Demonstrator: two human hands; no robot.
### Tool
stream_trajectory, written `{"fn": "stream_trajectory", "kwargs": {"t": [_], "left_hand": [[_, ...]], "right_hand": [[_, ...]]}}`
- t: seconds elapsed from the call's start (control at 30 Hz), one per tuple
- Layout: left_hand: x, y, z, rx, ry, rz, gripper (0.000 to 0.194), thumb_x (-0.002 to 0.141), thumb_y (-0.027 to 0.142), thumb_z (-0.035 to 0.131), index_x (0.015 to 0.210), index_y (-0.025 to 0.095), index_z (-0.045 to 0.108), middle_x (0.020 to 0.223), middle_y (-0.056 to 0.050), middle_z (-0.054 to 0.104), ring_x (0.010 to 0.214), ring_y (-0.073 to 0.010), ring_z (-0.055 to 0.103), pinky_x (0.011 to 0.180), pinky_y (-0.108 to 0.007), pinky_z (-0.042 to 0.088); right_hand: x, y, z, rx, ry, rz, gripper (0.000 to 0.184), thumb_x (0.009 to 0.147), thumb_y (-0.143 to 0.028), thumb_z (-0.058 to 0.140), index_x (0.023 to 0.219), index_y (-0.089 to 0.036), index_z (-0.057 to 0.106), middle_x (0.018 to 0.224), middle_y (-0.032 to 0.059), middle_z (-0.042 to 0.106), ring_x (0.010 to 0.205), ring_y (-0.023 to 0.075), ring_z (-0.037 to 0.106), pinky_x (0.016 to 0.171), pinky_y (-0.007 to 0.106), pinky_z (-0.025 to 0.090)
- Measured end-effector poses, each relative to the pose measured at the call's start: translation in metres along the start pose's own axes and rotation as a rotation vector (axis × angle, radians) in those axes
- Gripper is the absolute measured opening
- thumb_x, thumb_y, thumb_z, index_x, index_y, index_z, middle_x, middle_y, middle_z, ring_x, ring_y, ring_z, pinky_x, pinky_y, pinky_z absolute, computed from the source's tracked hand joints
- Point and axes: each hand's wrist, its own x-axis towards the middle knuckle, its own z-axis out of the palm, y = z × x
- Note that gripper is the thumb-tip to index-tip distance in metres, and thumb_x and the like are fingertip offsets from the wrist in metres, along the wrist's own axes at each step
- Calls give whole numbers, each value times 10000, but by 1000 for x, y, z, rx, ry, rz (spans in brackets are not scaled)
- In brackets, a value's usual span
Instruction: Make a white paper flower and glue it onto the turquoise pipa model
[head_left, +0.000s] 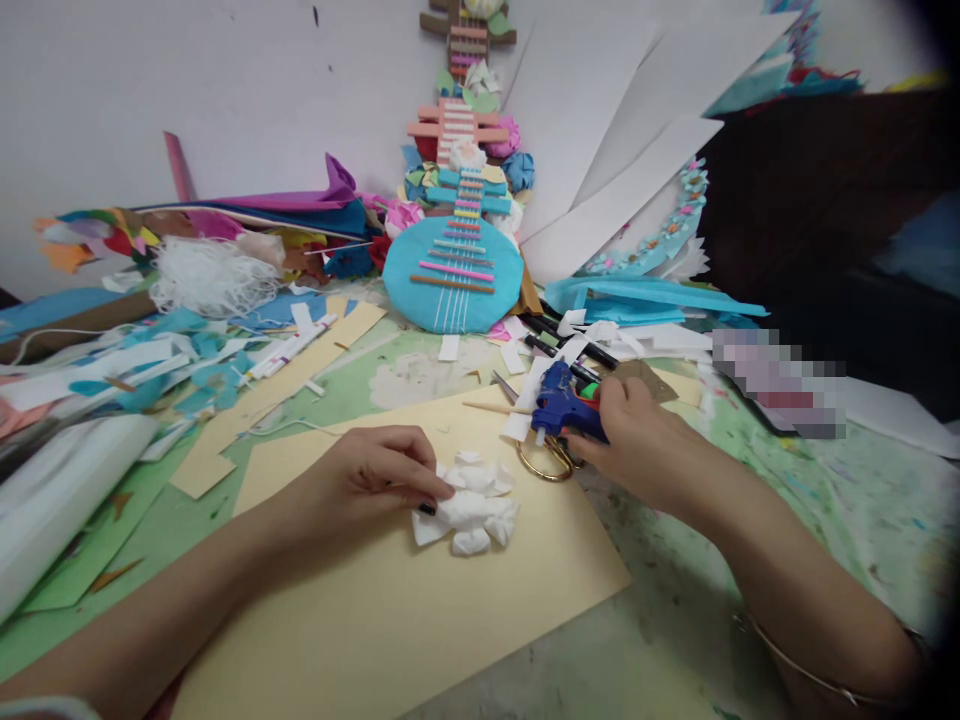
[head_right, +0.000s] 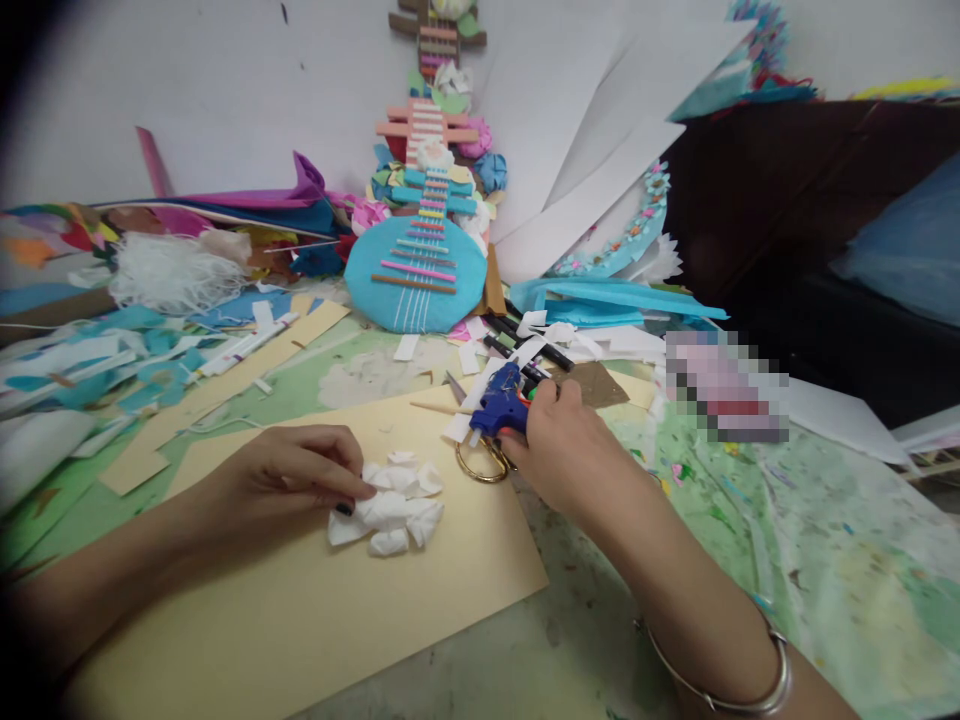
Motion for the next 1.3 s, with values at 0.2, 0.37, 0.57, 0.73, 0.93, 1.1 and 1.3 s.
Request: {"fn": "stream_trajectory", "kwargs": {"t": [0.2,0.37,0.57,0.73,0.93,1.1,1.3], "left_hand": [[0,1,-1,10,-1,1,216,852,182,546,920,234,745,796,-47,619,717,-112,591,626,-199,457],[3,1,-3,8,15,59,189,839,175,570,895,223,743,792,-45,626,715,-109,600,622,-188,463],[3,-1,-4,4,45,44,151,796,184,632,906,201,734,791,-42,640,721,-116,600,624,-200,475],[2,0,-3,10,54,33,161,823,175,596,859,220,746,780,-38,637,706,-110,599,615,-192,461],[2,3,0,23,53,20,151,829,236,601,836,226,752,780,-48,644,693,-112,597,604,-193,458],[1,4,1,42,53,16,147,826,260,608,823,220,749,774,-44,641,694,-110,597,611,-189,458],[2,4,1,85,30,27,141,831,243,601,832,210,739,774,-40,640,702,-105,594,624,-185,457]], "right_hand": [[1,12,0,15,85,-51,417,806,-454,529,1036,-112,461,1002,173,529,883,300,564,672,345,425],[1,15,0,6,134,-40,484,786,-489,565,1079,-115,472,1033,177,537,980,333,525,745,391,425],[-7,5,-17,134,380,-165,468,791,-398,614,1159,-148,469,1109,175,519,1021,322,500,776,393,415],[-21,-15,-21,448,167,-631,114,872,-268,524,966,-206,543,877,40,607,731,148,560,612,244,391],[-29,-32,2,470,-37,-676,129,856,-264,559,964,-194,566,769,24,631,638,133,551,541,222,340],[-28,-38,13,513,26,-722,131,833,-193,586,963,-203,594,846,25,618,670,117,544,599,224,362],[-27,-43,17,542,40,-801,180,872,-204,536,1020,-211,636,899,49,587,783,138,558,676,240,402]]}}
